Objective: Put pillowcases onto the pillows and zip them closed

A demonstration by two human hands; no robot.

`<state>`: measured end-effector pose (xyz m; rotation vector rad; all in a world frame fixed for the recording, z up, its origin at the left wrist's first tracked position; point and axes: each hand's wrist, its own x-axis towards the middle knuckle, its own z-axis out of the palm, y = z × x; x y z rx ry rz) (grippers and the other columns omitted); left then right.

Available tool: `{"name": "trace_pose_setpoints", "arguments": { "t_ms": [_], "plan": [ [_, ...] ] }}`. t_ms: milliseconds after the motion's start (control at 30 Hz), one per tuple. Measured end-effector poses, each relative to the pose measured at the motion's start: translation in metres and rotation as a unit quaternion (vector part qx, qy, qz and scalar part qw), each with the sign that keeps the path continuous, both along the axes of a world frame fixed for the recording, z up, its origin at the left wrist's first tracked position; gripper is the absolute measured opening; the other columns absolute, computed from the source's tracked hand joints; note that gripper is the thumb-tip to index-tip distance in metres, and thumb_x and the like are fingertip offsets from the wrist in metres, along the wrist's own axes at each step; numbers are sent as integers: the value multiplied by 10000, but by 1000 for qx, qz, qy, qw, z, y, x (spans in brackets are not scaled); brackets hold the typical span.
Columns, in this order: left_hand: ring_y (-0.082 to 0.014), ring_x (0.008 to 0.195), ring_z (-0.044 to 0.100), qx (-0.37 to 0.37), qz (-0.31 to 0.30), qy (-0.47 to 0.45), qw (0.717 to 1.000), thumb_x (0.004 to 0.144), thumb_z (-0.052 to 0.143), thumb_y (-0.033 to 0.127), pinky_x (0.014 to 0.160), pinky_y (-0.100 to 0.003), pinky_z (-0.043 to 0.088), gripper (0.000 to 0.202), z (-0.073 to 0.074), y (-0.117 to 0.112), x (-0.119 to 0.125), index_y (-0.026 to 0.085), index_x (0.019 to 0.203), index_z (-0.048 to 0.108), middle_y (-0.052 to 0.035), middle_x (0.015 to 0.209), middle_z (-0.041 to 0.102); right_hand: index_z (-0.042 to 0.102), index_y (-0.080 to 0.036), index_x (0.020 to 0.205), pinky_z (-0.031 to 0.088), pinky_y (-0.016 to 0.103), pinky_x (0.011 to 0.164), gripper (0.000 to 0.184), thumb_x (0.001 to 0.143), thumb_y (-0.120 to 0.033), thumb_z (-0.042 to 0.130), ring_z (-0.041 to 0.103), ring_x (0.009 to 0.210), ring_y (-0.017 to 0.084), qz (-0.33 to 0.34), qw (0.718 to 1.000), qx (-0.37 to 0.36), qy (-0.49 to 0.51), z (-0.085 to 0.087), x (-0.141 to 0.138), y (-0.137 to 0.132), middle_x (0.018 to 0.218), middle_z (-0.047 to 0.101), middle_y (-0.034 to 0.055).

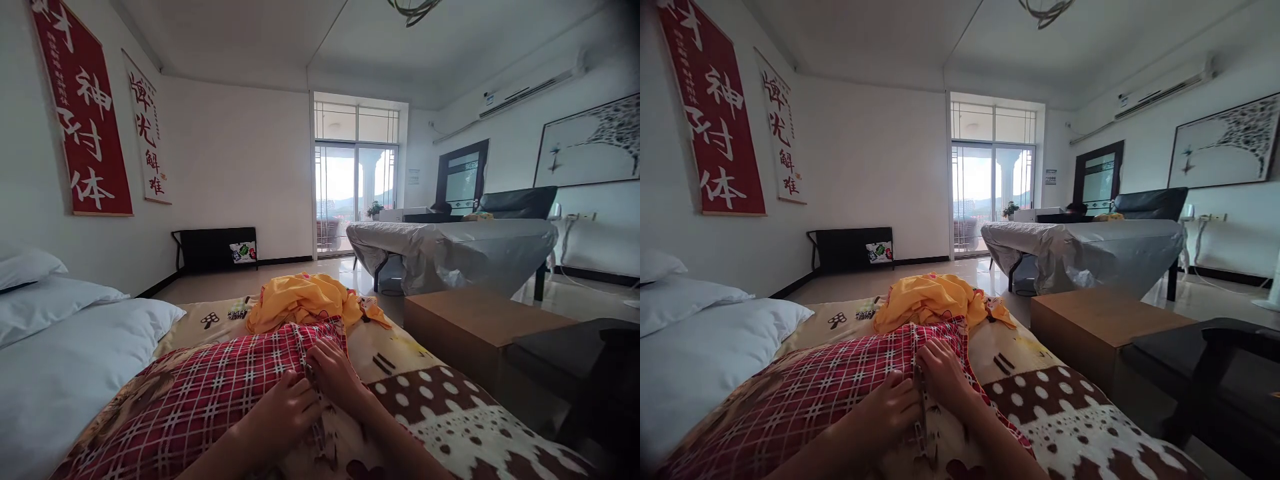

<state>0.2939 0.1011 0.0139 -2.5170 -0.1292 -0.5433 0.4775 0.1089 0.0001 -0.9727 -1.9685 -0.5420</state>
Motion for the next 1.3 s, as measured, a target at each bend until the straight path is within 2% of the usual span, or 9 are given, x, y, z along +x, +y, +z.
{"name": "trace_pose_setpoints", "arguments": {
  "t_ms": [133,233,333,500,633,900,1100,1233,1300],
  "plan": [
    [-158,811,514,10,-9,-12,1000,921,477,219,837,-345,329,101,-1,-2,-2,175,878,557,-14,835,607,460,-193,779,367,289,662,214,964,-161,356,443,709,156,-8,1000,2,0,0,-1,-1,752,532,20],
    [-167,890,527,-44,0,-5,999,898,528,272,882,-336,315,90,-4,-5,-1,186,917,549,-9,912,617,463,-194,766,373,292,663,227,965,-168,355,443,707,157,-8,1000,5,5,0,-1,0,749,533,22],
    [-185,966,522,-99,8,13,995,892,529,359,914,-344,294,170,-13,-9,2,201,952,543,-5,974,623,474,-194,788,383,298,683,203,959,-165,368,451,730,163,-3,1000,4,6,-1,0,-1,767,540,26],
    [-198,918,535,-79,37,26,996,906,501,331,878,-358,308,172,-23,-12,6,186,985,547,-26,952,635,473,-192,793,388,293,697,184,951,-153,388,453,746,161,-3,1000,-10,8,2,0,-3,781,548,24],
    [-201,914,541,-52,55,-1,997,895,531,276,875,-368,313,112,-21,-9,7,196,961,573,-24,937,641,474,-191,796,387,294,693,175,949,-155,394,449,743,164,-3,1000,-7,7,3,1,-3,780,551,25],
    [-181,909,499,-36,-21,36,998,883,559,340,861,-356,291,112,-24,-15,12,231,865,579,-3,904,591,487,-191,791,384,281,664,189,956,-174,397,447,703,154,1,999,-5,39,-9,0,-2,757,551,24],
    [-167,868,492,-1,-31,13,999,911,516,325,828,-358,294,136,-14,-12,6,202,882,566,5,942,612,465,-188,793,376,281,653,177,955,-163,396,438,703,157,0,999,5,48,-11,1,-3,764,542,31],
    [-156,811,500,10,-63,16,998,898,541,267,778,-340,325,110,-9,-13,3,188,822,552,19,824,604,462,-191,795,377,287,660,169,953,-169,404,442,712,161,-2,998,-2,58,-10,-1,-5,766,544,31],
    [-167,778,506,-20,-22,-5,1000,872,547,236,754,-339,346,99,-6,-13,5,180,791,547,6,783,595,464,-192,797,375,289,658,173,954,-168,397,440,710,162,-2,998,2,58,-10,-1,-6,765,545,32]
  ]
}}
